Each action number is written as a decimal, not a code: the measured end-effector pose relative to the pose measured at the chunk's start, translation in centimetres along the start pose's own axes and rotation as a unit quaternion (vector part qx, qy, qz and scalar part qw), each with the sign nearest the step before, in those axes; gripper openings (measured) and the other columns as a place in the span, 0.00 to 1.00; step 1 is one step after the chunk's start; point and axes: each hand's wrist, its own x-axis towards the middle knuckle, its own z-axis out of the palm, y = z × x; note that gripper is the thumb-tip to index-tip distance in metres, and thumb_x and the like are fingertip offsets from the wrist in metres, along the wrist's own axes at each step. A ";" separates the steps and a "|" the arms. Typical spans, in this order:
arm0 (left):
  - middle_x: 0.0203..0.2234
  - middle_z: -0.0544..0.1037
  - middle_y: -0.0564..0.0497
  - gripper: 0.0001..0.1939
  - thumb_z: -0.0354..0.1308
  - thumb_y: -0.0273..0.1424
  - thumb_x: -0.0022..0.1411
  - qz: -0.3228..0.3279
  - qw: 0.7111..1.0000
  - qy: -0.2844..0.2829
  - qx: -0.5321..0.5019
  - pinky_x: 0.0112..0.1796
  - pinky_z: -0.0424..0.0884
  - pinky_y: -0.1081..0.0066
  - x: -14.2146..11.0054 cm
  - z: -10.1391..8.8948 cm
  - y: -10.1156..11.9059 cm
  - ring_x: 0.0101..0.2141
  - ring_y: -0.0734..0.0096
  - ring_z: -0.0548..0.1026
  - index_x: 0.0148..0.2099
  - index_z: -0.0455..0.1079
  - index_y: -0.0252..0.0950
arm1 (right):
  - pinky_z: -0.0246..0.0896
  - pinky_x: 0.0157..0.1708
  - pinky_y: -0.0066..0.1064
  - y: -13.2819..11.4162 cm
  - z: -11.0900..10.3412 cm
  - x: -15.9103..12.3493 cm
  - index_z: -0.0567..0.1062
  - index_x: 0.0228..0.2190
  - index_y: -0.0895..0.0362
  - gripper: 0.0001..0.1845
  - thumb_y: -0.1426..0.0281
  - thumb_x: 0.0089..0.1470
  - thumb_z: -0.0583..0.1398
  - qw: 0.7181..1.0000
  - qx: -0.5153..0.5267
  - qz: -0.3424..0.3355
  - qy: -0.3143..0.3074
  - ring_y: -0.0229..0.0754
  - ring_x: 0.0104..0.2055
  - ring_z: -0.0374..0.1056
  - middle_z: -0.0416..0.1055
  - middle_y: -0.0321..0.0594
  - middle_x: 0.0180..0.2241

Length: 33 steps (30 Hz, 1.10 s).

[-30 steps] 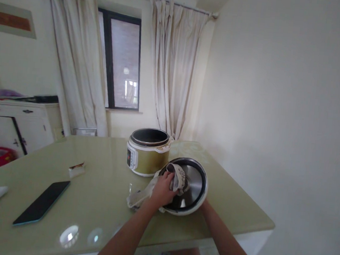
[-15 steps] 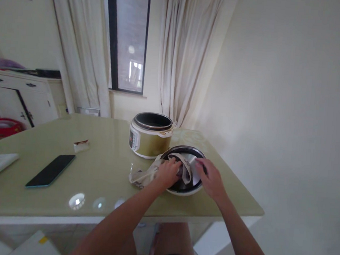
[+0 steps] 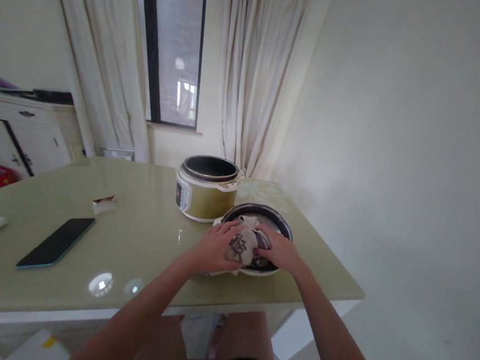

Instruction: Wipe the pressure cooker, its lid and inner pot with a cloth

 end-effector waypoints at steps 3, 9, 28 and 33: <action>0.69 0.64 0.43 0.49 0.75 0.40 0.47 -0.036 0.999 -0.014 0.030 0.65 0.59 0.46 -2.3 -1.9 -1.7 0.67 0.41 0.62 0.70 0.63 0.48 | 0.64 0.55 0.42 1.0 0.3 0.1 0.71 0.61 0.48 0.32 0.66 0.55 0.65 0.999 0.034 -0.013 0.004 0.55 0.57 0.72 0.76 0.42 0.58; 0.49 0.79 0.46 0.20 0.57 0.21 0.59 -0.013 0.998 0.044 0.054 0.58 0.68 0.56 -0.3 -3.6 0.0 0.53 0.54 0.73 0.49 0.81 0.43 | 0.63 0.61 0.45 0.2 0.6 1.0 0.80 0.52 0.49 0.25 0.70 0.51 0.64 0.999 0.038 -0.031 0.017 0.56 0.62 0.67 0.73 0.42 0.60; 0.67 0.65 0.36 0.38 0.59 0.32 0.62 -0.069 0.982 0.165 -0.066 0.68 0.51 0.44 4.3 4.3 2.5 0.68 0.43 0.60 0.72 0.57 0.41 | 0.53 0.68 0.48 3.0 4.1 -1.9 0.71 0.58 0.53 0.33 0.47 0.60 0.61 0.943 0.310 -0.069 0.099 0.56 0.65 0.62 0.67 0.50 0.61; 0.73 0.54 0.36 0.54 0.66 0.44 0.58 -0.142 0.917 0.293 -0.231 0.70 0.48 0.45 3.9 6.9 -0.9 0.73 0.44 0.50 0.77 0.39 0.41 | 0.65 0.54 0.41 1.2 4.1 -0.8 0.74 0.38 0.54 0.15 0.59 0.53 0.66 0.962 0.222 -0.041 0.152 0.50 0.48 0.68 0.68 0.43 0.44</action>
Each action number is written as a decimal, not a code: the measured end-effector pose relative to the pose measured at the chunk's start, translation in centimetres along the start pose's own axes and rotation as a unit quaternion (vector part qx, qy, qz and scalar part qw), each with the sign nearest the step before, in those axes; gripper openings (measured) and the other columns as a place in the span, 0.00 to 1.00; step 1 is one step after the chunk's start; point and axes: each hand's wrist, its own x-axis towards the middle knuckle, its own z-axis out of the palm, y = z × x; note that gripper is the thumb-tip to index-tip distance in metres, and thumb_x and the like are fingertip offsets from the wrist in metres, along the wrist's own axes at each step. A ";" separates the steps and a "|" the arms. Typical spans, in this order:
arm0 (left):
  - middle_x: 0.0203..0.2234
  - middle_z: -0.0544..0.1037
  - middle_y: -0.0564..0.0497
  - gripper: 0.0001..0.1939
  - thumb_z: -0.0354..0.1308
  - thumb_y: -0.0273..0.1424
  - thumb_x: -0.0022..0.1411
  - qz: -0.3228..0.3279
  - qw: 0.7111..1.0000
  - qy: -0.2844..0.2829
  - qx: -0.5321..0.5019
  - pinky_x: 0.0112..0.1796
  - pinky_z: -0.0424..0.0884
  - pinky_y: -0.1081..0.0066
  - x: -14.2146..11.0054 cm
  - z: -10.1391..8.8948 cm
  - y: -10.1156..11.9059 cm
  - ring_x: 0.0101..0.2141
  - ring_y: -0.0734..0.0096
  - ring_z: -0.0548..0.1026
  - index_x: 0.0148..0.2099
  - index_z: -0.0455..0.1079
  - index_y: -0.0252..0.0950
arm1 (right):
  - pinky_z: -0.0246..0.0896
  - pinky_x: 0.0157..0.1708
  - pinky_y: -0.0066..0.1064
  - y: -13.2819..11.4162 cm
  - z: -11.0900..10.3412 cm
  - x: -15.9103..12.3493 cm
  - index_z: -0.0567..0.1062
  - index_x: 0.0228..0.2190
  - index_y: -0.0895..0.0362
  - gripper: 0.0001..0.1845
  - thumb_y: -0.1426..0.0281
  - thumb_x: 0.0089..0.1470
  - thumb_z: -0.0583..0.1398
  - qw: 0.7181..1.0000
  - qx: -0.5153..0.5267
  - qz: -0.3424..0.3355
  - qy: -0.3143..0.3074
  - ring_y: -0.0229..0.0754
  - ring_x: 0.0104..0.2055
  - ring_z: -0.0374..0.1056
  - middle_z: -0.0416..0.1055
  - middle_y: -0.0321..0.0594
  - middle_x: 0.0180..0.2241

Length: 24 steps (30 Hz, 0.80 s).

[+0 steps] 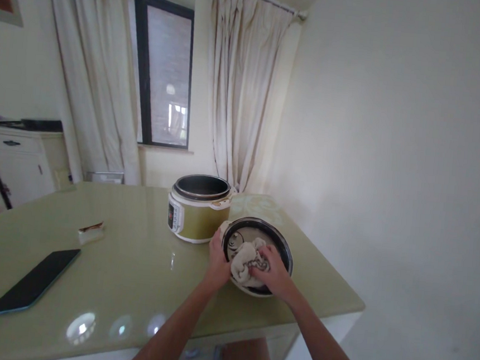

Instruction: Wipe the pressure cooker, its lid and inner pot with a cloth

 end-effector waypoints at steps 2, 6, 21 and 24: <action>0.73 0.54 0.38 0.54 0.62 0.46 0.62 -0.063 0.993 -0.016 -0.096 0.70 0.52 0.51 -0.1 0.1 -1.5 0.72 0.50 0.54 0.77 0.33 0.41 | 0.66 0.52 0.40 -0.7 0.1 0.3 0.74 0.39 0.54 0.14 0.63 0.51 0.66 0.999 -0.038 0.002 -0.011 0.49 0.47 0.67 0.68 0.42 0.44; 0.74 0.54 0.42 0.49 0.58 0.40 0.65 -0.138 0.978 -0.017 -0.155 0.69 0.56 0.57 -0.8 -0.6 -3.5 0.72 0.58 0.56 0.77 0.31 0.43 | 0.63 0.58 0.43 -1.7 -0.1 0.6 0.71 0.59 0.52 0.31 0.72 0.54 0.61 0.992 -0.129 0.005 0.010 0.51 0.55 0.66 0.66 0.47 0.54; 0.68 0.64 0.40 0.50 0.62 0.34 0.56 -0.115 0.955 -0.023 -0.273 0.64 0.65 0.54 -2.3 -1.8 -2.3 0.65 0.56 0.68 0.73 0.38 0.45 | 0.65 0.47 0.37 -5.8 3.7 6.0 0.77 0.43 0.55 0.26 0.49 0.52 0.70 0.979 -0.166 -0.053 -0.103 0.49 0.47 0.69 0.73 0.44 0.46; 0.66 0.66 0.40 0.57 0.65 0.31 0.51 -0.164 0.941 -0.007 -0.297 0.60 0.71 0.56 -2.1 -1.9 -2.3 0.61 0.56 0.73 0.74 0.33 0.46 | 0.65 0.44 0.34 -5.0 2.8 4.8 0.76 0.41 0.56 0.23 0.53 0.53 0.71 0.980 -0.132 -0.078 -0.127 0.45 0.42 0.69 0.73 0.41 0.41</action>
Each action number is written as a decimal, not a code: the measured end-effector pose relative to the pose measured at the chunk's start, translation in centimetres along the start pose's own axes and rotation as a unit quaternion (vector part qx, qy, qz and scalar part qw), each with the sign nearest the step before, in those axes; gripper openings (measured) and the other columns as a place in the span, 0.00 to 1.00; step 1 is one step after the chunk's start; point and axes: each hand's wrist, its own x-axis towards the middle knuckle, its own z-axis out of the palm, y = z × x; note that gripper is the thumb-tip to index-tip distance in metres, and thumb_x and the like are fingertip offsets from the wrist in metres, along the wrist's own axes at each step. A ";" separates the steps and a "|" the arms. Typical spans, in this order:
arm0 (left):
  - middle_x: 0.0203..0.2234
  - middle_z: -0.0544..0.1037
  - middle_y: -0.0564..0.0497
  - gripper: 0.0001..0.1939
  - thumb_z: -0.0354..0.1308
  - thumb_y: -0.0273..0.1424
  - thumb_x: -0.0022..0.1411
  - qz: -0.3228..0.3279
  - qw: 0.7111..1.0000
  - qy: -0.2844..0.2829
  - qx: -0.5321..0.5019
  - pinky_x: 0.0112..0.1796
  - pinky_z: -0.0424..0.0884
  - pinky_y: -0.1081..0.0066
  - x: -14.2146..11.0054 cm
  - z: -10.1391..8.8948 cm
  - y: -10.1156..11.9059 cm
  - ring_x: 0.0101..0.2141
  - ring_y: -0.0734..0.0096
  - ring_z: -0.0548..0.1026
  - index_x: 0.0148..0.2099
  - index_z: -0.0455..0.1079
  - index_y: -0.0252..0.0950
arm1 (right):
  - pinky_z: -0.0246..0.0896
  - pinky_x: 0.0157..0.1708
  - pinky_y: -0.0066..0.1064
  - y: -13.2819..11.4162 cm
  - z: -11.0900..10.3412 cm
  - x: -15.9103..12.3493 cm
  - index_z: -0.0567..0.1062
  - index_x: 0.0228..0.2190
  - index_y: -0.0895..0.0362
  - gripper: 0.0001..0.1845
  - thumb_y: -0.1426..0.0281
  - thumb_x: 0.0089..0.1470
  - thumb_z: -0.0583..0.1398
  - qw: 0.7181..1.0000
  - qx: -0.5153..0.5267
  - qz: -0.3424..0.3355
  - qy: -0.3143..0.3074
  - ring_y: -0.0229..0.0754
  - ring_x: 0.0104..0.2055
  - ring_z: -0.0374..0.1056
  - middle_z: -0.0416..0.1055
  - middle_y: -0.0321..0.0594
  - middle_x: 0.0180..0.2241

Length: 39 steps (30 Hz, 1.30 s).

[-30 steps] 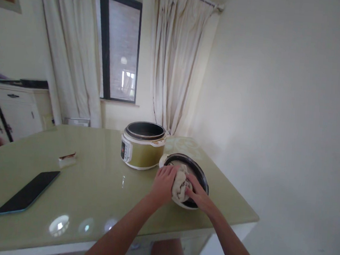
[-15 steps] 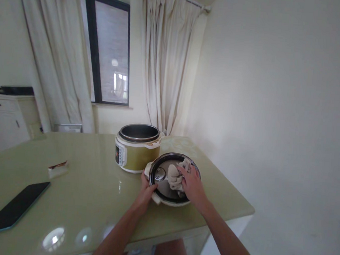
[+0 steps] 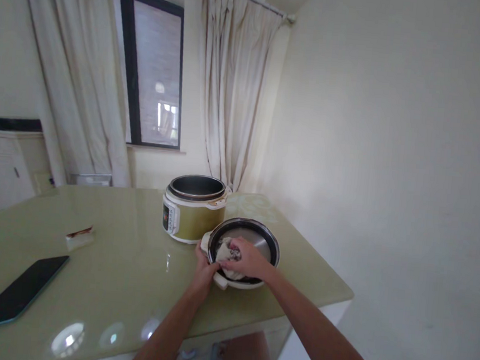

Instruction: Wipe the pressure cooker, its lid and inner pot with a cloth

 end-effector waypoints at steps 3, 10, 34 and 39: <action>0.68 0.64 0.42 0.59 0.64 0.28 0.50 -0.003 1.000 0.012 0.023 0.61 0.70 0.57 0.2 -0.1 -0.2 0.63 0.57 0.71 0.75 0.31 0.47 | 0.65 0.47 0.36 0.8 -1.4 -1.3 0.76 0.43 0.55 0.25 0.57 0.47 0.74 0.997 -0.055 -0.004 -0.049 0.48 0.45 0.70 0.73 0.42 0.44; 0.66 0.68 0.46 0.56 0.59 0.26 0.51 0.042 0.998 -0.033 0.040 0.61 0.69 0.59 0.1 -0.1 -0.1 0.62 0.59 0.72 0.76 0.35 0.47 | 0.62 0.56 0.49 2.4 -3.6 1.0 0.70 0.58 0.52 0.32 0.63 0.52 0.67 0.959 -0.264 0.098 -0.005 0.62 0.62 0.62 0.66 0.53 0.61; 0.59 0.75 0.48 0.50 0.62 0.27 0.48 -0.035 0.997 -0.028 -0.066 0.48 0.78 0.60 0.1 0.1 1.2 0.51 0.59 0.78 0.72 0.51 0.49 | 0.63 0.52 0.41 1.3 -2.0 3.3 0.74 0.54 0.51 0.26 0.58 0.55 0.66 0.981 -0.179 0.073 -0.009 0.54 0.56 0.68 0.74 0.46 0.52; 0.52 0.78 0.50 0.41 0.67 0.32 0.52 -0.087 0.988 0.026 -0.123 0.39 0.79 0.65 0.3 -0.1 1.0 0.43 0.63 0.80 0.66 0.57 0.49 | 0.64 0.49 0.38 -0.6 0.5 2.2 0.78 0.51 0.52 0.26 0.61 0.49 0.69 0.994 -0.101 0.000 -0.052 0.52 0.49 0.73 0.78 0.43 0.48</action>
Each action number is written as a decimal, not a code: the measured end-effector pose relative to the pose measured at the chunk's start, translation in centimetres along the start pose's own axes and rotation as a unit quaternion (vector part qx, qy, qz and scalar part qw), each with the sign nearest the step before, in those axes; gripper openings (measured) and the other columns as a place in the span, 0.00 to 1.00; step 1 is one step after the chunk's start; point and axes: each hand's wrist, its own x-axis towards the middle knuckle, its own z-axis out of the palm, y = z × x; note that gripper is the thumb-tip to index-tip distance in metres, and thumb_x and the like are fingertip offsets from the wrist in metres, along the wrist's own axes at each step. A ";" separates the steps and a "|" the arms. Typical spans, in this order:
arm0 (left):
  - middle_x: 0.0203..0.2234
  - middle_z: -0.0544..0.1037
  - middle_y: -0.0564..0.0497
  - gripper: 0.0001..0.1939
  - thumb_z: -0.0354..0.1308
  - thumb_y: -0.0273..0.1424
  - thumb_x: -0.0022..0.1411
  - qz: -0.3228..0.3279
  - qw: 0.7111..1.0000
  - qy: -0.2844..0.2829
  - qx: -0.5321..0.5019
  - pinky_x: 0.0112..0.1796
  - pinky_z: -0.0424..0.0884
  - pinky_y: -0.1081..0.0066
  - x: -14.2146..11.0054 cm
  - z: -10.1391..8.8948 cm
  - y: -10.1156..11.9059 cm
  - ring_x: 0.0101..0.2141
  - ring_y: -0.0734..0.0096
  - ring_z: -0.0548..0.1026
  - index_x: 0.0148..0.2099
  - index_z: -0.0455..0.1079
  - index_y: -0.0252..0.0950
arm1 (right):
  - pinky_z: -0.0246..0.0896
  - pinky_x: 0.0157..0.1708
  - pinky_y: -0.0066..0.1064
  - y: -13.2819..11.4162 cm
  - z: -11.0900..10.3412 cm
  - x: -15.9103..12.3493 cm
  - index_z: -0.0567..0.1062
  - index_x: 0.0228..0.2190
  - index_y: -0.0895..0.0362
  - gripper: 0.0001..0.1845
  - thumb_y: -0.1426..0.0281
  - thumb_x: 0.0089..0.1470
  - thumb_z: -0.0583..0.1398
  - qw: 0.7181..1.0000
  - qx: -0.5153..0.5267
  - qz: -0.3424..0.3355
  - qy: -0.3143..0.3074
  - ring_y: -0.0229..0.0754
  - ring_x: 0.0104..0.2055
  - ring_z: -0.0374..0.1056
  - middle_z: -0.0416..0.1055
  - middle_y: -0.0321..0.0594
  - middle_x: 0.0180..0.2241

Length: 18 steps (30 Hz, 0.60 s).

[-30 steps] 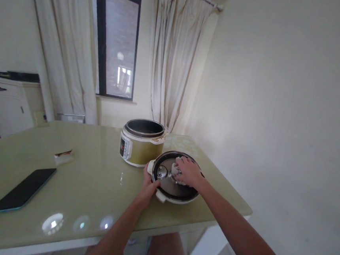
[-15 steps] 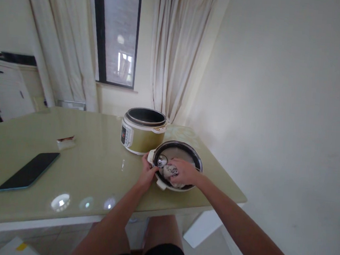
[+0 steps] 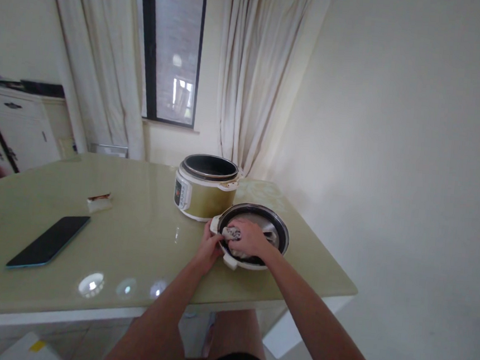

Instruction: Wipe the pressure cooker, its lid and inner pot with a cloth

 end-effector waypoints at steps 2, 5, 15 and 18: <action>0.50 0.79 0.49 0.38 0.69 0.37 0.55 -0.001 1.000 0.021 -0.014 0.39 0.79 0.64 0.2 0.0 -0.2 0.41 0.64 0.81 0.65 0.59 0.48 | 0.64 0.48 0.37 -0.1 -0.1 -1.1 0.79 0.50 0.52 0.26 0.62 0.48 0.69 0.999 0.018 -0.029 -0.024 0.51 0.48 0.74 0.79 0.42 0.46; 0.51 0.80 0.48 0.36 0.71 0.40 0.56 0.052 0.998 0.033 0.014 0.49 0.76 0.61 0.5 0.0 -0.8 0.48 0.61 0.79 0.64 0.62 0.46 | 0.65 0.47 0.36 0.3 -1.0 -2.7 0.80 0.48 0.52 0.25 0.63 0.46 0.70 0.995 0.029 -0.068 -0.067 0.50 0.47 0.74 0.80 0.40 0.45; 0.58 0.77 0.45 0.34 0.66 0.34 0.59 0.166 0.977 0.024 0.130 0.61 0.67 0.55 1.2 0.2 -1.7 0.57 0.57 0.74 0.66 0.64 0.42 | 0.65 0.48 0.42 3.3 -5.2 -4.0 0.77 0.51 0.48 0.28 0.58 0.47 0.70 0.977 -0.179 0.029 -0.116 0.58 0.53 0.70 0.74 0.45 0.50; 0.59 0.76 0.44 0.33 0.66 0.35 0.60 0.183 0.972 0.020 0.146 0.63 0.66 0.54 1.2 0.1 -1.8 0.58 0.56 0.74 0.66 0.64 0.41 | 0.63 0.51 0.45 3.6 -5.2 -1.8 0.75 0.53 0.50 0.26 0.58 0.53 0.67 0.972 -0.210 0.099 -0.039 0.59 0.56 0.68 0.73 0.49 0.53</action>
